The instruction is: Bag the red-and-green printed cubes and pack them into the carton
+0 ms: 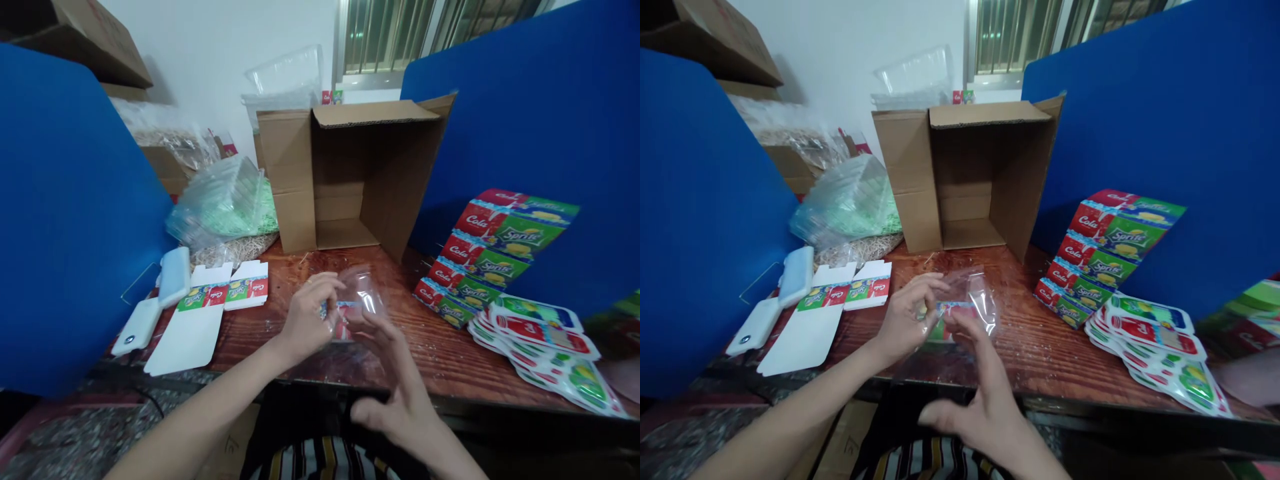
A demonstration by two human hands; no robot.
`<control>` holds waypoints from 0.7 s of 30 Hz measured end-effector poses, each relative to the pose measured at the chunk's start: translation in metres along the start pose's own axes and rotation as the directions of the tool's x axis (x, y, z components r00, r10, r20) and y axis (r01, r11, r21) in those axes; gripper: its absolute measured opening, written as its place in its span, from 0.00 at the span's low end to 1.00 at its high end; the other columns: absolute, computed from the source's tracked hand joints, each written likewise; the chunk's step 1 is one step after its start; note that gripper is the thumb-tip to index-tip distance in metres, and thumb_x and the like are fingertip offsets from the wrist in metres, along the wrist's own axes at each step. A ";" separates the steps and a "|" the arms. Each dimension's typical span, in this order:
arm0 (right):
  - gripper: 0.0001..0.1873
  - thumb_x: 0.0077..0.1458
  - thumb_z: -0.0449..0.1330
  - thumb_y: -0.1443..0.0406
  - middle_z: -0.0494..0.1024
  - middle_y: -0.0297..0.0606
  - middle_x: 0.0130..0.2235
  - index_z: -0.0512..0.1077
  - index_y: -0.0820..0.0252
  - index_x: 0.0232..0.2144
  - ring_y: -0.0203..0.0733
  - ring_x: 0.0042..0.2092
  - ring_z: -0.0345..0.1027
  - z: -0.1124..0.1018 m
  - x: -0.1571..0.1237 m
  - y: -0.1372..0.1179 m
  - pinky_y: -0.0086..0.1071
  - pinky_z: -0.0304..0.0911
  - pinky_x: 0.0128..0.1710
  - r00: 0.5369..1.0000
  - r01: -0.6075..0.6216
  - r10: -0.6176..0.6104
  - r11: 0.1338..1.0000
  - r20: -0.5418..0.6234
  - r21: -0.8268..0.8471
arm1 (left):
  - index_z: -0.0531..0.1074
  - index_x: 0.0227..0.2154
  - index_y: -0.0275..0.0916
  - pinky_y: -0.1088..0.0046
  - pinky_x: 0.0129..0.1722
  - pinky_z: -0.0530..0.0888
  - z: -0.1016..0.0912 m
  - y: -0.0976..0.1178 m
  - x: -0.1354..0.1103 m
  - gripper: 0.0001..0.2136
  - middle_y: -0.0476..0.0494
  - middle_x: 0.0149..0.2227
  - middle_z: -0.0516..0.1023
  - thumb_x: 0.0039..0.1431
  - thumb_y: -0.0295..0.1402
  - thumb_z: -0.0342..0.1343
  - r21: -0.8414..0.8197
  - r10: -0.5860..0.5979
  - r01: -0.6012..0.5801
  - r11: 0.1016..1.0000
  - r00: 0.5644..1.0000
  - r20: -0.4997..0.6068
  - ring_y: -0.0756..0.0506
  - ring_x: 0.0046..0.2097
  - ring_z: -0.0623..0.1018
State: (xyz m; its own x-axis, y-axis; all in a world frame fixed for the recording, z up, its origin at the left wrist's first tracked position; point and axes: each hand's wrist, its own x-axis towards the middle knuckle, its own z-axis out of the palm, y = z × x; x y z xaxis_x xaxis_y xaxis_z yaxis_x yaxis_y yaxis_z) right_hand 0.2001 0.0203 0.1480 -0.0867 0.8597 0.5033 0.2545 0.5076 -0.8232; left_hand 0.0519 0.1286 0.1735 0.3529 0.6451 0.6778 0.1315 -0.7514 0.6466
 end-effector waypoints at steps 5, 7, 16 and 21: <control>0.53 0.53 0.66 0.60 0.57 0.47 0.64 0.36 0.46 0.68 0.54 0.64 0.55 0.041 0.000 -0.005 0.55 0.56 0.61 0.987 -0.046 0.046 0.999 -0.152 0.007 | 0.61 0.24 0.41 0.60 0.53 0.71 -0.003 0.015 0.012 0.11 0.53 0.24 0.68 0.49 0.16 0.47 0.176 0.242 -0.244 0.954 0.970 0.033 0.51 0.28 0.70; 0.44 0.60 0.59 0.64 0.63 0.46 0.60 0.37 0.46 0.67 0.50 0.59 0.63 0.048 0.003 -0.008 0.50 0.62 0.57 0.974 -0.053 0.078 0.992 -0.213 0.118 | 0.63 0.26 0.40 0.60 0.53 0.71 -0.009 0.023 0.019 0.11 0.52 0.25 0.68 0.47 0.16 0.47 0.255 0.303 -0.326 0.910 0.945 0.126 0.50 0.30 0.70; 0.22 0.61 0.58 0.63 0.70 0.31 0.33 0.59 0.46 0.56 0.35 0.30 0.67 0.005 0.020 -0.028 0.27 0.67 0.29 0.951 -0.159 0.274 0.832 -0.144 0.531 | 0.74 0.34 0.39 0.68 0.40 0.72 -0.037 0.056 0.035 0.10 0.47 0.31 0.77 0.55 0.21 0.51 0.254 0.110 -0.178 0.951 0.959 0.259 0.47 0.35 0.75; 0.03 0.59 0.60 0.63 0.69 0.34 0.37 0.68 0.53 0.36 0.36 0.35 0.66 -0.033 0.016 -0.017 0.25 0.65 0.33 0.945 -0.098 0.182 0.950 -0.271 0.295 | 0.73 0.38 0.39 0.75 0.27 0.69 -0.038 0.053 0.049 0.08 0.52 0.26 0.73 0.53 0.28 0.59 -0.155 -0.216 0.258 0.954 0.946 0.242 0.52 0.26 0.72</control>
State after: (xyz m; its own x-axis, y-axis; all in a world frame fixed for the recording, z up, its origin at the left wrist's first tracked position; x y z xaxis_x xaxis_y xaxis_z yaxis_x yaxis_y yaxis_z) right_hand 0.2258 0.0232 0.1785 0.2254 0.8896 0.3973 -0.0343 0.4148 -0.9093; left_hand 0.0409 0.1262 0.2544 0.5295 0.7391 0.4164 0.0729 -0.5287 0.8457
